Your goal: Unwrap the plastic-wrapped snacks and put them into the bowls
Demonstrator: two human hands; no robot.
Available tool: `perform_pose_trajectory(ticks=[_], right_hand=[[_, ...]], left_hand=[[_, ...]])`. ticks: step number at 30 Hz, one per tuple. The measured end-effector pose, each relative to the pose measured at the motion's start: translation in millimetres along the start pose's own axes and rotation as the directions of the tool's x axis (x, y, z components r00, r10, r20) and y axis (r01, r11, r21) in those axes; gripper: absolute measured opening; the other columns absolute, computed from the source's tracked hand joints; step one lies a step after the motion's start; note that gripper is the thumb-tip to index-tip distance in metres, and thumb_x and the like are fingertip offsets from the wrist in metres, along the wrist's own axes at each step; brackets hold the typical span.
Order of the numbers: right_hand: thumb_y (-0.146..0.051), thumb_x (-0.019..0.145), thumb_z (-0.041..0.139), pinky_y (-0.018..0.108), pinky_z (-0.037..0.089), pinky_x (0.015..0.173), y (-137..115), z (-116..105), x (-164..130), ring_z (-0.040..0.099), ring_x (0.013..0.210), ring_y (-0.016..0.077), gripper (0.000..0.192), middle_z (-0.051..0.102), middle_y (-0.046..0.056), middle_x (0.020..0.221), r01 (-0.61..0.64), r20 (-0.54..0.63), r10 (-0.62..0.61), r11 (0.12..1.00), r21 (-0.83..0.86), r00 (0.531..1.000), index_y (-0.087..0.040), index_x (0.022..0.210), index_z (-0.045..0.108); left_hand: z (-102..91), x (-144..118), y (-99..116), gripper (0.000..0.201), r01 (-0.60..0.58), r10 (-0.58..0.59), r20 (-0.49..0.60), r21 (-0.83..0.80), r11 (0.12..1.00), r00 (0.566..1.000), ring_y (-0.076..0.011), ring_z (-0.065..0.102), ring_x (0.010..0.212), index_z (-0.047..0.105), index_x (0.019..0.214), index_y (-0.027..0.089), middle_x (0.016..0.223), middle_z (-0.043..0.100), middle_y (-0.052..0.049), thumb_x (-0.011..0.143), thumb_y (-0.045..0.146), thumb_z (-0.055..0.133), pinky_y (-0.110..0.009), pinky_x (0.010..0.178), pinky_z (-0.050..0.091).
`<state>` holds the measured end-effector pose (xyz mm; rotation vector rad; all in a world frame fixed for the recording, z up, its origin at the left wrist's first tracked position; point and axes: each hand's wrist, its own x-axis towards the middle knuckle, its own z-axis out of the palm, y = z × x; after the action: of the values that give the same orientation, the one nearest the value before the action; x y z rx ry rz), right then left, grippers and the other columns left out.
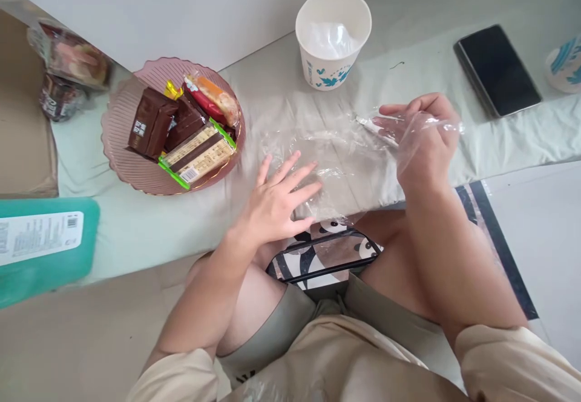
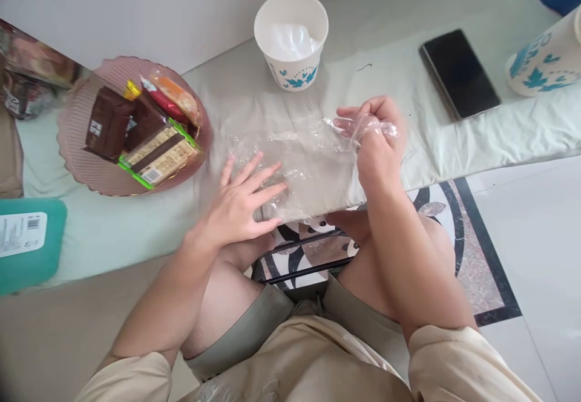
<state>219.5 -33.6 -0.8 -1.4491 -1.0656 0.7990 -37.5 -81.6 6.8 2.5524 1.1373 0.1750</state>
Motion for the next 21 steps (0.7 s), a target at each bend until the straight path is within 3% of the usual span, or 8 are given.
perform_pose_trajectory(ticks=[2, 5, 7, 10, 13, 15, 18, 21], right_hand=[[-0.032, 0.085, 0.052, 0.047, 0.060, 0.085, -7.1, -1.4, -1.4, 0.077, 0.090, 0.0268, 0.013, 0.077, 0.012, 0.101, 0.002, 0.007, -0.002, 0.999, 0.034, 1.000, -0.027, 0.081, 0.040], [-0.030, 0.081, 0.057, 0.048, 0.060, 0.084, -11.9, -4.8, -1.4, 0.078, 0.085, 0.0271, 0.014, 0.078, 0.011, 0.097, -0.030, 0.000, 0.031, 0.994, 0.108, 1.000, -0.027, 0.077, 0.044], [-0.028, 0.078, 0.059, 0.047, 0.059, 0.081, -10.5, -7.8, 0.2, 0.077, 0.082, 0.0274, 0.014, 0.078, 0.010, 0.094, -0.054, -0.033, 0.059, 0.990, 0.132, 0.998, -0.026, 0.075, 0.045], [-0.024, 0.077, 0.060, 0.044, 0.057, 0.075, -5.6, -11.8, 3.2, 0.077, 0.079, 0.0274, 0.013, 0.077, 0.011, 0.093, -0.075, -0.099, 0.093, 0.983, 0.169, 0.991, -0.026, 0.076, 0.047], [-0.022, 0.078, 0.060, 0.041, 0.056, 0.073, -2.9, -14.0, 3.6, 0.077, 0.080, 0.0260, 0.011, 0.078, 0.010, 0.093, -0.077, -0.088, 0.095, 0.979, 0.188, 0.992, -0.025, 0.077, 0.049], [-0.020, 0.077, 0.058, 0.040, 0.057, 0.075, -3.6, -14.8, 2.1, 0.077, 0.084, 0.0252, 0.010, 0.079, 0.008, 0.093, -0.067, -0.048, 0.076, 0.984, 0.163, 0.996, -0.025, 0.076, 0.050], [-0.017, 0.074, 0.057, 0.043, 0.058, 0.079, -7.0, -16.6, -1.0, 0.077, 0.089, 0.0264, 0.010, 0.079, 0.008, 0.093, -0.028, 0.002, 0.027, 0.992, 0.122, 1.000, -0.026, 0.074, 0.051], [-0.017, 0.070, 0.065, 0.042, 0.058, 0.076, -10.8, -20.1, -4.3, 0.078, 0.085, 0.0272, 0.011, 0.080, 0.008, 0.092, 0.014, 0.018, -0.017, 0.990, 0.142, 1.000, -0.025, 0.074, 0.058]], left_hand=[[3.2, 4.8, -4.7, 0.029, -0.037, 0.036, -0.032, -0.025, 0.999, 0.999, -0.0374, 0.048, 0.153, 0.077, 0.121, 0.028, 0.151, 0.065, -0.008, 0.093, 0.028, 0.067, -0.069, 0.130, 0.025], [5.3, 11.1, -10.4, 0.023, -0.064, 0.059, -0.063, -0.084, 0.994, 0.996, -0.0292, 0.061, 0.142, 0.079, 0.096, 0.026, 0.132, 0.076, -0.005, 0.098, 0.021, 0.056, -0.060, 0.129, 0.035], [4.7, 12.5, -10.3, 0.017, -0.092, 0.089, -0.022, -0.128, 0.988, 0.996, -0.0320, 0.059, 0.144, 0.079, 0.103, 0.024, 0.135, 0.075, -0.007, 0.093, 0.033, 0.067, -0.059, 0.129, 0.035], [5.0, 11.2, -4.2, 0.059, -0.124, 0.134, 0.075, -0.126, 0.984, 0.988, -0.0394, 0.048, 0.152, 0.071, 0.132, 0.022, 0.151, 0.064, -0.013, 0.078, 0.042, 0.085, -0.064, 0.129, 0.032], [9.1, 9.6, 2.6, 0.036, -0.144, 0.154, 0.087, -0.112, 0.983, 0.984, -0.0353, 0.054, 0.147, 0.074, 0.124, 0.024, 0.147, 0.067, -0.012, 0.089, 0.030, 0.075, -0.062, 0.126, 0.037], [12.2, 9.5, 4.2, 0.017, -0.147, 0.152, 0.020, -0.167, 0.975, 0.988, -0.0307, 0.062, 0.140, 0.079, 0.102, 0.024, 0.134, 0.075, -0.009, 0.097, 0.024, 0.062, -0.058, 0.124, 0.041], [14.0, 10.1, 2.8, 0.029, -0.162, 0.089, -0.207, -0.369, 0.915, 0.974, -0.0250, 0.072, 0.125, 0.074, 0.083, 0.022, 0.114, 0.081, -0.008, 0.101, 0.022, 0.052, -0.049, 0.113, 0.054], [12.8, 10.9, 1.1, 0.029, -0.125, -0.154, -0.363, -0.638, 0.760, 0.919, -0.0204, 0.078, 0.105, 0.069, 0.085, 0.022, 0.102, 0.082, -0.006, 0.104, 0.032, 0.051, -0.039, 0.096, 0.064]])
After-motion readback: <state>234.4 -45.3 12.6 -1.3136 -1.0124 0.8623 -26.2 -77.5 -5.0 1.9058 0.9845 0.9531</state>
